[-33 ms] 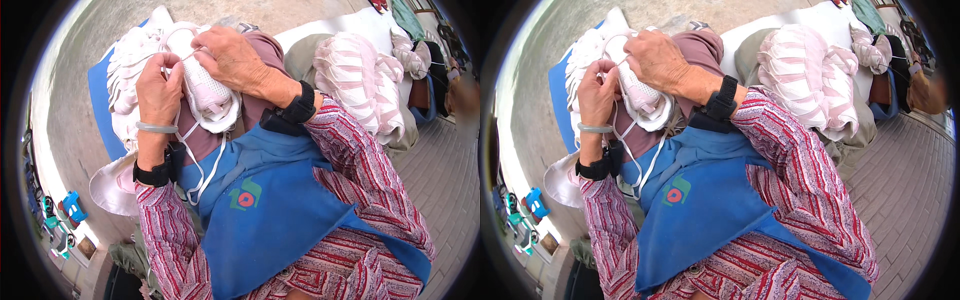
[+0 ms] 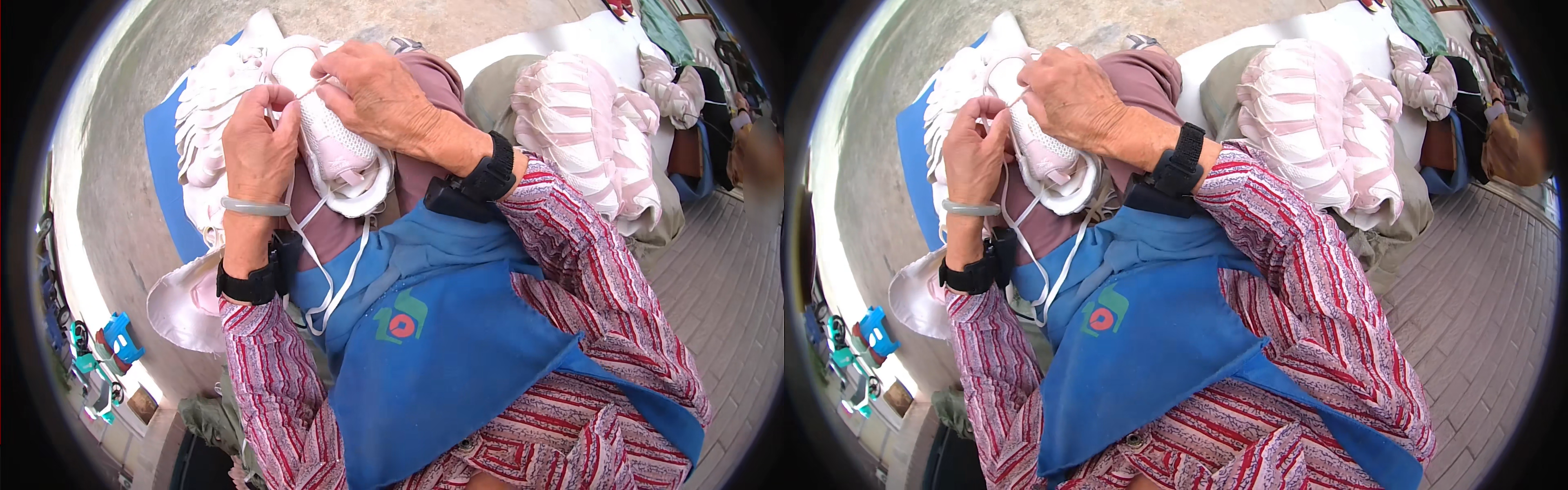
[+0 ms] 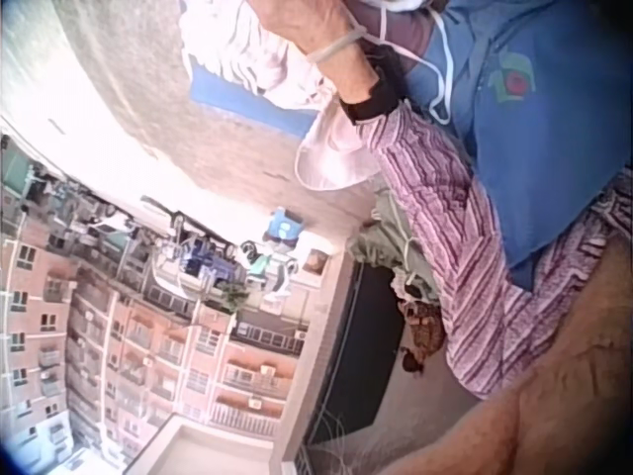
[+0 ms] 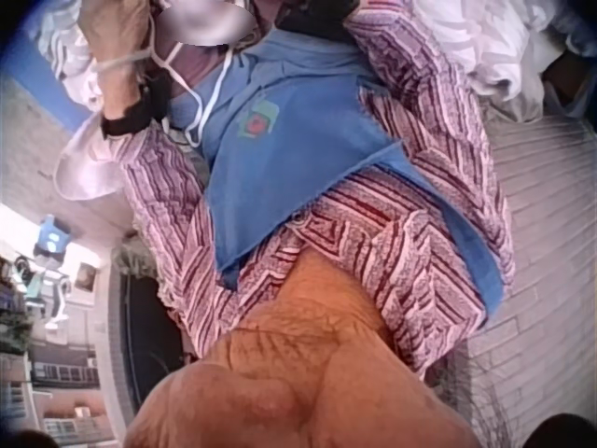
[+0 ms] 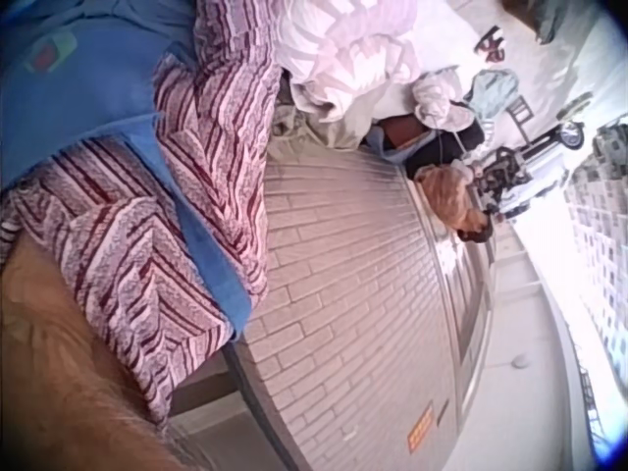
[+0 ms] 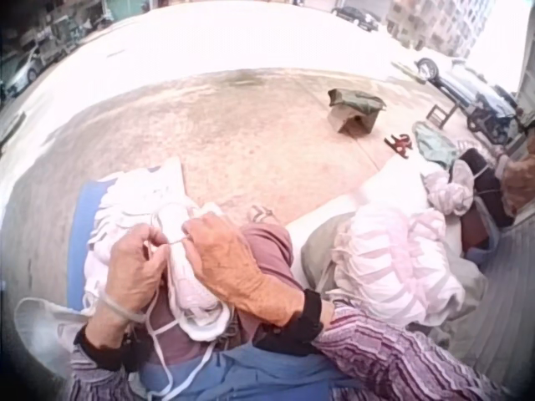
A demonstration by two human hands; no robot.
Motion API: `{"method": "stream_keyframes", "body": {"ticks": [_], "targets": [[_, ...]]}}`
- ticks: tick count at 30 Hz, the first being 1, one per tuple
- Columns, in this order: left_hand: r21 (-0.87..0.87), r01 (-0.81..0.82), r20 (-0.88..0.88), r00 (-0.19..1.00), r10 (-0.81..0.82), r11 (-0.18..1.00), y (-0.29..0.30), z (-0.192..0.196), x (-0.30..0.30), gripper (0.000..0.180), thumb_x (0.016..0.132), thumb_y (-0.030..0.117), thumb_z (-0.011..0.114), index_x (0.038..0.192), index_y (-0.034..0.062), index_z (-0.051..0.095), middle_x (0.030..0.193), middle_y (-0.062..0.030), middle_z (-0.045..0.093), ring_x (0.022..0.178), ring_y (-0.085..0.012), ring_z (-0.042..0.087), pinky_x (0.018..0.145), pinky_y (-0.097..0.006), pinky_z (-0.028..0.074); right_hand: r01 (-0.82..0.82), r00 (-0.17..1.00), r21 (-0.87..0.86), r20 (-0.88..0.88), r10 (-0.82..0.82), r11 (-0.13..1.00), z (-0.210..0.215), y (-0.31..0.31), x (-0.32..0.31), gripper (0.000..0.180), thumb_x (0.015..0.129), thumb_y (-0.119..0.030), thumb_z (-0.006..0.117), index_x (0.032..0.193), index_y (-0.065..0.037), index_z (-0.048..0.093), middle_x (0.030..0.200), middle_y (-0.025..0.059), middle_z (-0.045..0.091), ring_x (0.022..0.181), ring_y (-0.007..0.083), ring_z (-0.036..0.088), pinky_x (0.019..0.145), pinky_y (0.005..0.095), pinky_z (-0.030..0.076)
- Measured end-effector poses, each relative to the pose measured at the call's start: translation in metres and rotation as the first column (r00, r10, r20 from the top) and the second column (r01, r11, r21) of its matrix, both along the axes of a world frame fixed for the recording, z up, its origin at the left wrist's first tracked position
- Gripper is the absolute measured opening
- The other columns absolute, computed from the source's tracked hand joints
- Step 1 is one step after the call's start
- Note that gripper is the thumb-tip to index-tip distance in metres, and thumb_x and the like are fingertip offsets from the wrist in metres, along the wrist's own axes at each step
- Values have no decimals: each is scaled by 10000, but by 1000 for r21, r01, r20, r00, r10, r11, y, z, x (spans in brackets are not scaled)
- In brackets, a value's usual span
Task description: The recorder is lacing several pairs of white athletic shoes while sitting in a workspace.
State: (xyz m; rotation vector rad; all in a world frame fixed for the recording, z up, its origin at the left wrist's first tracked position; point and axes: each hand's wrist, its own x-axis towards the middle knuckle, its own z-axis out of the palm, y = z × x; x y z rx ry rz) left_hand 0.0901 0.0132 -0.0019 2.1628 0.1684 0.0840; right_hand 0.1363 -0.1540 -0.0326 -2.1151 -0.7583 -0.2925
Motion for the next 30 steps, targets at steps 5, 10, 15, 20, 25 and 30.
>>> {"method": "stream_keyframes", "body": {"ticks": [5,10,15,20,25,30], "targets": [[298,156,-49,988,-148,942,10,2,14,161,884,136,585,1002,26,584,738,-49,601,547,-92,563,456,-253,482,21,996,12,81,-22,1000,5,-5,0,195,802,-158,632,941,-22,640,913,177,608,886,340,586,799,400,463],[162,172,-307,945,-116,972,-5,17,10,160,902,145,547,978,4,553,711,-68,585,538,-121,569,451,-267,482,47,996,28,70,-49,999,5,-22,1,225,798,-167,646,962,-12,645,911,179,612,875,337,594,790,396,473],[197,161,-157,979,-131,967,-6,6,6,159,868,132,552,951,-3,547,804,-142,594,671,-235,594,569,-344,473,22,1000,-24,0,-22,999,7,-24,-1,230,800,-175,645,952,-2,644,902,179,611,866,329,598,773,390,481],[512,133,8,987,-160,849,-11,2,9,138,820,96,558,916,0,544,900,-217,596,817,-374,602,720,-444,477,7,1000,-80,-11,-8,997,6,-5,-6,238,813,-211,633,912,5,630,858,185,585,834,345,589,757,396,482],[604,193,10,968,-249,773,-8,10,10,153,826,93,569,923,-8,508,921,-221,565,811,-403,596,696,-479,486,-18,997,-34,-73,15,999,11,-4,-1,229,817,-201,630,929,-1,626,878,189,581,817,349,588,743,397,478],[630,200,0,966,-258,751,-10,5,5,178,832,62,562,943,-31,458,919,-253,539,791,-415,613,663,-462,519,-21,997,3,-76,21,1000,12,-7,-3,206,804,-148,653,949,-6,620,873,168,575,779,328,584,700,383,470]]}}
